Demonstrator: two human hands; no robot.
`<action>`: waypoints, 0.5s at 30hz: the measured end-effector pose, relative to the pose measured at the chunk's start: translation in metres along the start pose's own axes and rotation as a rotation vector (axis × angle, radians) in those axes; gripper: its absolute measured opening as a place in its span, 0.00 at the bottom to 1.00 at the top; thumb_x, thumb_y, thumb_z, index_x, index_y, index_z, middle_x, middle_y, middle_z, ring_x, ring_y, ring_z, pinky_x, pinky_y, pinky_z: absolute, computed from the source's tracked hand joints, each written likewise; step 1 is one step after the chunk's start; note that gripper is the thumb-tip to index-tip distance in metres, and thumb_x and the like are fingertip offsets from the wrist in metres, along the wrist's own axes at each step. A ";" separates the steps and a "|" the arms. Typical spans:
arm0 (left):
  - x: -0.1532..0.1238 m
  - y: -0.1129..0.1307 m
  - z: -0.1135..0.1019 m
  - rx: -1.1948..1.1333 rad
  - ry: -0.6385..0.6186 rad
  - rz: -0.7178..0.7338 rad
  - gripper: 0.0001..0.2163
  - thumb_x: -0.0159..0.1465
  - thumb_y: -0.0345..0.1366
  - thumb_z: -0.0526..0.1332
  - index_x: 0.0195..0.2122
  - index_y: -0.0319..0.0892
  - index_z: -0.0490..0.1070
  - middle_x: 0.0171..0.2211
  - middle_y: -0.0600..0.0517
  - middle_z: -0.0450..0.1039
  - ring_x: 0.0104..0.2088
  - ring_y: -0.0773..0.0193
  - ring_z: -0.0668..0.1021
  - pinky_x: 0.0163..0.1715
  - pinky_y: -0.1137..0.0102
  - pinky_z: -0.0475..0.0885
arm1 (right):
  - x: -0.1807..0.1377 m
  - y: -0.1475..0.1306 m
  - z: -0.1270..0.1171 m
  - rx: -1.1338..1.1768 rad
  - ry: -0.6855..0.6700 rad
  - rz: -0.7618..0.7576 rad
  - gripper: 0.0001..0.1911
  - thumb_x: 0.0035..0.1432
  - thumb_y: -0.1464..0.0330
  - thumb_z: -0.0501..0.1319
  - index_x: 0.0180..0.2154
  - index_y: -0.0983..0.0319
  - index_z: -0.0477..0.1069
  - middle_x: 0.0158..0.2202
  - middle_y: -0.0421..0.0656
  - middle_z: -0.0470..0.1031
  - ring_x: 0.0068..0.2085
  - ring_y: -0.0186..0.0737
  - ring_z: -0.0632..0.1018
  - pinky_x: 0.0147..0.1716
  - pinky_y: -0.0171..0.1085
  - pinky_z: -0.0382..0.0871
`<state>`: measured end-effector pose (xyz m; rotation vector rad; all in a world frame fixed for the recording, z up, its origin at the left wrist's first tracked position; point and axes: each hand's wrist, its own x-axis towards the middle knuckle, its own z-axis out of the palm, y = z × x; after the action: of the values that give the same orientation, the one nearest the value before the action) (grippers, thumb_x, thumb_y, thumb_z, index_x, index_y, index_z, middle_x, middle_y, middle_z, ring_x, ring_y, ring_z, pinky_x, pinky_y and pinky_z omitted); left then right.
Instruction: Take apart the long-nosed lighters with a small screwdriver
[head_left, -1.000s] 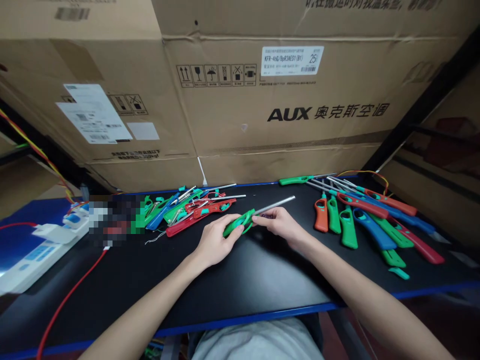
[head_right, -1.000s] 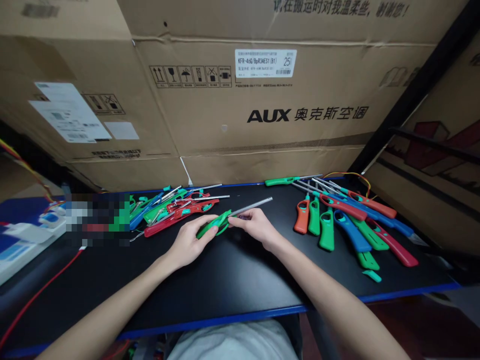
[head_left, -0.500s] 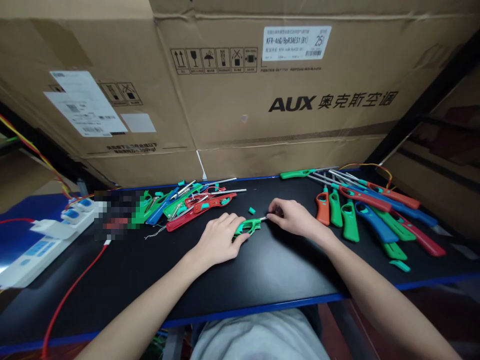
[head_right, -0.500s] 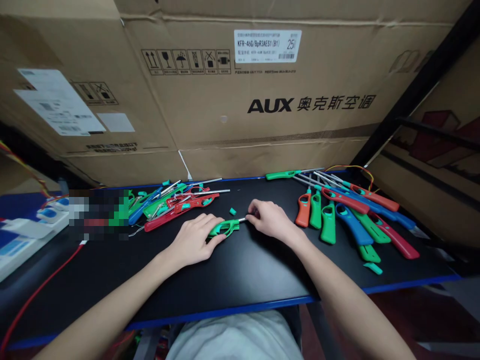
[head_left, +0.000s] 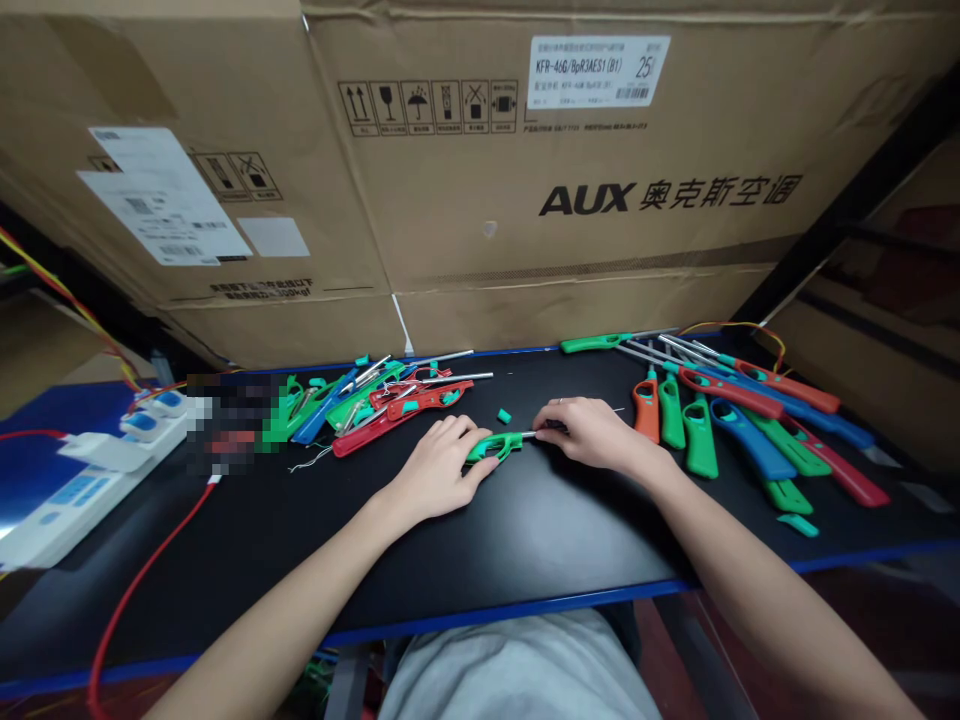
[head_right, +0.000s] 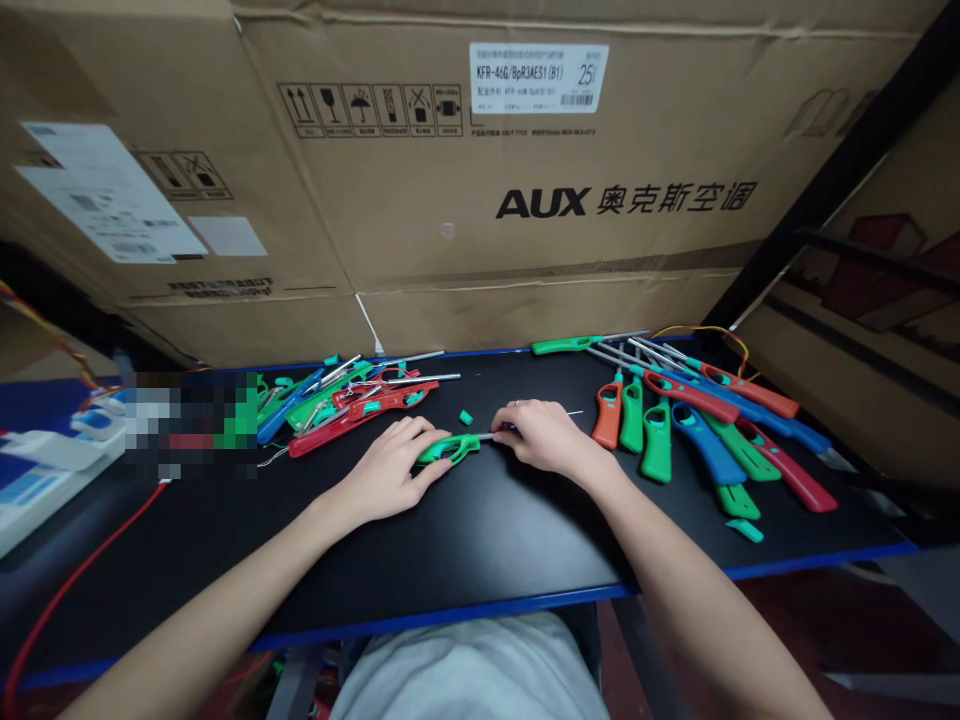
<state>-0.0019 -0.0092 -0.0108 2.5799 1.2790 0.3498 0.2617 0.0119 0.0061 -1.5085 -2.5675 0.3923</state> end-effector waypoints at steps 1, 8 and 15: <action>0.000 0.000 0.000 -0.009 0.005 0.000 0.17 0.72 0.47 0.54 0.54 0.45 0.73 0.46 0.47 0.72 0.46 0.54 0.74 0.51 0.57 0.70 | 0.000 0.000 0.000 -0.005 -0.002 -0.002 0.07 0.68 0.67 0.60 0.43 0.55 0.77 0.43 0.40 0.79 0.44 0.43 0.78 0.37 0.35 0.61; 0.001 -0.005 -0.001 -0.040 0.062 -0.010 0.18 0.72 0.47 0.54 0.56 0.46 0.73 0.47 0.48 0.74 0.47 0.54 0.76 0.51 0.58 0.70 | -0.001 -0.001 -0.001 -0.003 0.008 -0.017 0.07 0.67 0.67 0.60 0.43 0.55 0.78 0.43 0.40 0.80 0.43 0.41 0.78 0.36 0.35 0.58; 0.001 -0.008 -0.003 -0.141 0.097 -0.034 0.18 0.72 0.47 0.54 0.57 0.48 0.73 0.47 0.49 0.74 0.48 0.56 0.77 0.50 0.62 0.72 | -0.002 0.001 -0.004 -0.004 0.054 -0.030 0.07 0.68 0.67 0.61 0.43 0.55 0.78 0.43 0.39 0.79 0.44 0.40 0.78 0.35 0.35 0.57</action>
<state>-0.0077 -0.0033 -0.0104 2.4470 1.2794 0.5442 0.2644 0.0107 0.0093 -1.4595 -2.5475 0.3390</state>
